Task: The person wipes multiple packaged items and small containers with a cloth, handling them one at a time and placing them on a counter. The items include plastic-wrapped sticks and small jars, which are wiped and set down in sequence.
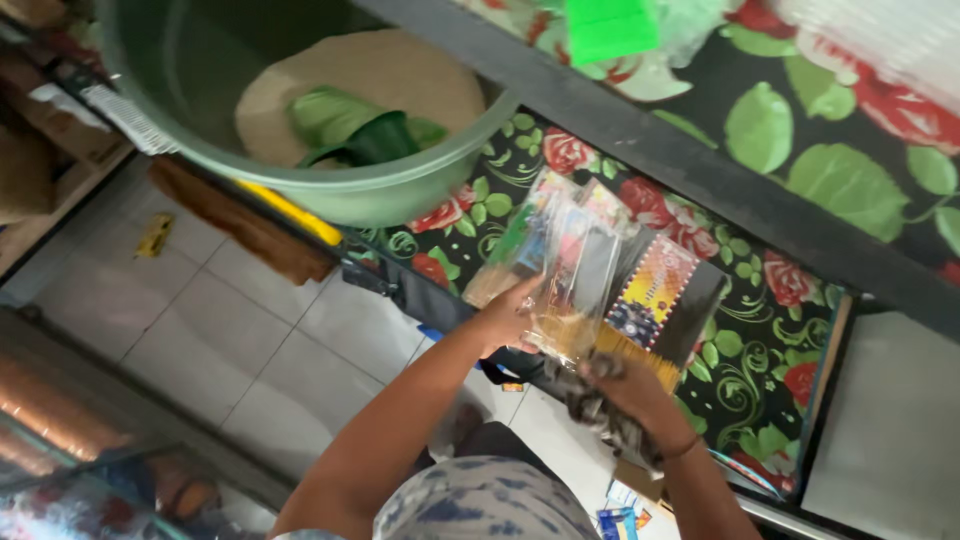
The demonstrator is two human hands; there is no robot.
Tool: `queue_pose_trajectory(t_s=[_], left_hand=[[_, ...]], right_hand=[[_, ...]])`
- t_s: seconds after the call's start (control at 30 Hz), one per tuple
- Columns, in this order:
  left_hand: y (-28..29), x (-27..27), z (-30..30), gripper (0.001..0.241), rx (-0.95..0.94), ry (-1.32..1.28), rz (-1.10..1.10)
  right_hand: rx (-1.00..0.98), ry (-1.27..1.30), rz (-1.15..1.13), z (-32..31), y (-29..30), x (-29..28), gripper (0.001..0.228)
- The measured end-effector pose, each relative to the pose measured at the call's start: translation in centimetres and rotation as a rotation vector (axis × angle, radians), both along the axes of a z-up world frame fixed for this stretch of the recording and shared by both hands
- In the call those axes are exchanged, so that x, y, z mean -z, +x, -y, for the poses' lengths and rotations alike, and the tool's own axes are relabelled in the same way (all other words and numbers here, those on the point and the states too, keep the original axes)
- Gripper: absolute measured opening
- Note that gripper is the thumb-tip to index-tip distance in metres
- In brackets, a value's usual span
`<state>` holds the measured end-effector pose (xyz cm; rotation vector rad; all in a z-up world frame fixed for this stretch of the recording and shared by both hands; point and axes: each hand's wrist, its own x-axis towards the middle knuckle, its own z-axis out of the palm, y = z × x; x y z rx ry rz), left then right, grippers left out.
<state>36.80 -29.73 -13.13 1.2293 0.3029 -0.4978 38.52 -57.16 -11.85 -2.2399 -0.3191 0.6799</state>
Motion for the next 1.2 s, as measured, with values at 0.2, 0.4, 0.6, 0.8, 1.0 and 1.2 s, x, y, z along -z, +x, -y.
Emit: queue_pose_trajectory(t_s=[0.2, 0.4, 0.6, 0.8, 1.0, 1.2], left_hand=[[2.4, 2.2, 2.5, 0.079, 0.093, 0.094, 0.072], [4.1, 3.6, 3.5, 0.08, 0.09, 0.309, 0.11], [4.8, 1.8, 3.7, 0.071, -0.043, 0.27, 0.053], [4.3, 5.7, 2.0, 0.073, -0.167, 0.427, 0.104], [0.9, 15.0, -0.8, 0.037, -0.281, 1.116, 0.284], [-0.2, 15.6, -0.4, 0.031, -0.28, 0.883, 0.212]], right_hand=[[-0.025, -0.173, -0.046, -2.2, -4.2, -2.1, 0.048], [-0.076, -0.391, 0.013, -4.5, -5.3, -4.9, 0.047], [-0.326, -0.088, -0.025, -5.5, -6.6, -4.0, 0.049], [0.071, -0.01, 0.085, -6.1, -4.0, 0.4, 0.06], [0.049, -0.11, 0.202, -5.8, -3.4, 0.9, 0.059], [-0.04, -0.34, 0.221, -6.9, -6.4, -1.8, 0.065]])
